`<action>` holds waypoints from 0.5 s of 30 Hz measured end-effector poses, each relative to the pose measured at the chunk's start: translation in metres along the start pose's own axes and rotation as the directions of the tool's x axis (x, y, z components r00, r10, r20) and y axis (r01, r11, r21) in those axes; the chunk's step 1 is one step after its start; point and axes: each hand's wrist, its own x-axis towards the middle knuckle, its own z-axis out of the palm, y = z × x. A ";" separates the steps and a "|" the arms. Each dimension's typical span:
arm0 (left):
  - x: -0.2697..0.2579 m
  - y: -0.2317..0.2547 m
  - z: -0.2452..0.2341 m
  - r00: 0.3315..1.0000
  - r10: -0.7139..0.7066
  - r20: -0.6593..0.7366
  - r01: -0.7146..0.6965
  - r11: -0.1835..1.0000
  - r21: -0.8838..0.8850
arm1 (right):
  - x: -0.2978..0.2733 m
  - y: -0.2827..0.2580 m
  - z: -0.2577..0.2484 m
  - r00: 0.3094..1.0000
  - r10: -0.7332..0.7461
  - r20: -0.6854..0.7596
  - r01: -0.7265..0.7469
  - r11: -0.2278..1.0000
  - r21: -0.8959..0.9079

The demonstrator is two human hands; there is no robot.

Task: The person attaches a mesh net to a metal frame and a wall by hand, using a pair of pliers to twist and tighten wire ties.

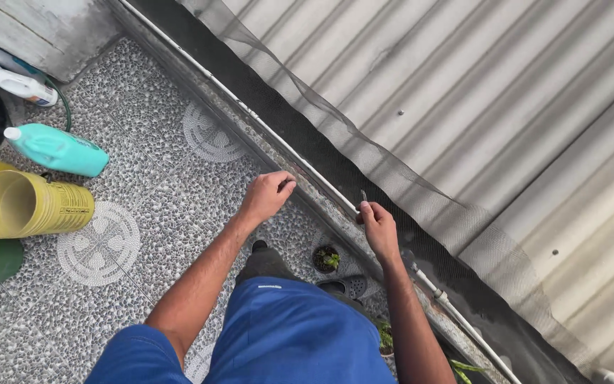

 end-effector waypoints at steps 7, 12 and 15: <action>0.001 -0.092 -0.063 0.998 -0.003 -0.069 -0.005 0.994 -0.106 | 0.022 -0.031 0.075 0.994 0.093 0.053 -0.089 0.993 -0.072; -0.016 -0.151 -0.107 0.996 -0.088 -0.004 0.086 0.985 -0.149 | 0.031 -0.085 0.126 0.991 0.100 0.084 -0.085 0.982 -0.169; -0.031 -0.177 -0.150 0.991 -0.130 -0.013 0.126 0.979 -0.159 | 0.035 -0.136 0.156 0.991 0.066 0.113 -0.044 0.982 -0.183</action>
